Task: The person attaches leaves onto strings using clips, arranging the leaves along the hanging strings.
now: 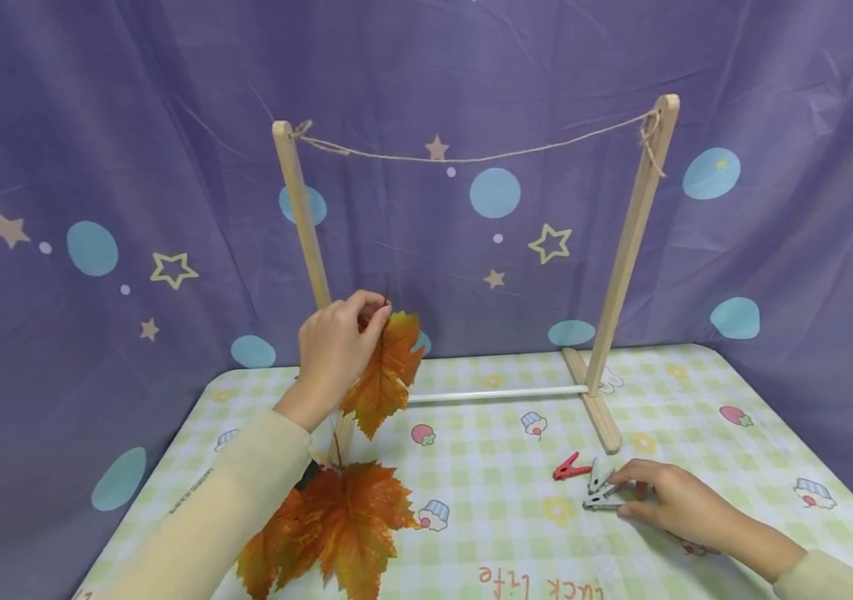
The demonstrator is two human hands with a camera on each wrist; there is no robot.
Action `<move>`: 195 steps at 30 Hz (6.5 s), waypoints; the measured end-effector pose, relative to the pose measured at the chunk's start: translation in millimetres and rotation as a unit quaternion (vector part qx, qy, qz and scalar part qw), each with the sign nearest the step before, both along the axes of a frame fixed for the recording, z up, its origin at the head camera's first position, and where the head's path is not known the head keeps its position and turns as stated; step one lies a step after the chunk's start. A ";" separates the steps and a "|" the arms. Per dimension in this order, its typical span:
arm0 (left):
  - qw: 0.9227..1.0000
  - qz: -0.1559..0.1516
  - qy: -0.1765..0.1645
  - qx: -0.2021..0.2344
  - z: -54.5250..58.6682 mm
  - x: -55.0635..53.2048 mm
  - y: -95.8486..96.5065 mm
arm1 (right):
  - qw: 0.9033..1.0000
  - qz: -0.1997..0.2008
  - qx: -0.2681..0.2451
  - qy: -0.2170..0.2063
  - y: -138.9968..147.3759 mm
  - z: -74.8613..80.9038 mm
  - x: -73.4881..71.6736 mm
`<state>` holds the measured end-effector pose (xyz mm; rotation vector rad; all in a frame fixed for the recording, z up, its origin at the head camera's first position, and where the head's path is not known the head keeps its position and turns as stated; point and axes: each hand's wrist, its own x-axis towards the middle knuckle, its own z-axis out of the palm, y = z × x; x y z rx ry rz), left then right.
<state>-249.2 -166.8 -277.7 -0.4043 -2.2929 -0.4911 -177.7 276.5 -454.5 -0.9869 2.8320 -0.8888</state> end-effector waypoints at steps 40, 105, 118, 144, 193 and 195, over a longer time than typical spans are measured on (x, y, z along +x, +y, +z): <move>0.999 0.012 -0.012 0.050 44.5 -38.0 -13.5 | 0.988 0.086 -0.074 0.104 -79.7 103.4 -36.2; 0.995 0.038 0.007 0.088 47.5 -50.8 -5.3 | 0.944 -0.068 -0.321 0.035 -257.5 311.3 -126.0; 0.996 0.030 0.009 0.080 48.8 -51.8 4.9 | 0.932 -0.088 -0.328 0.129 -264.9 338.8 -141.4; 0.997 0.030 0.016 0.065 46.3 -52.8 7.0 | 0.935 -0.169 -0.261 0.172 -285.7 351.8 -153.7; 0.994 0.028 0.050 0.095 48.6 -36.9 3.9 | 0.948 -0.099 -0.291 0.086 -280.2 337.0 -133.2; 0.993 0.020 0.051 0.102 47.4 -33.4 2.9 | 0.942 -0.088 -0.306 0.103 -276.1 332.9 -128.5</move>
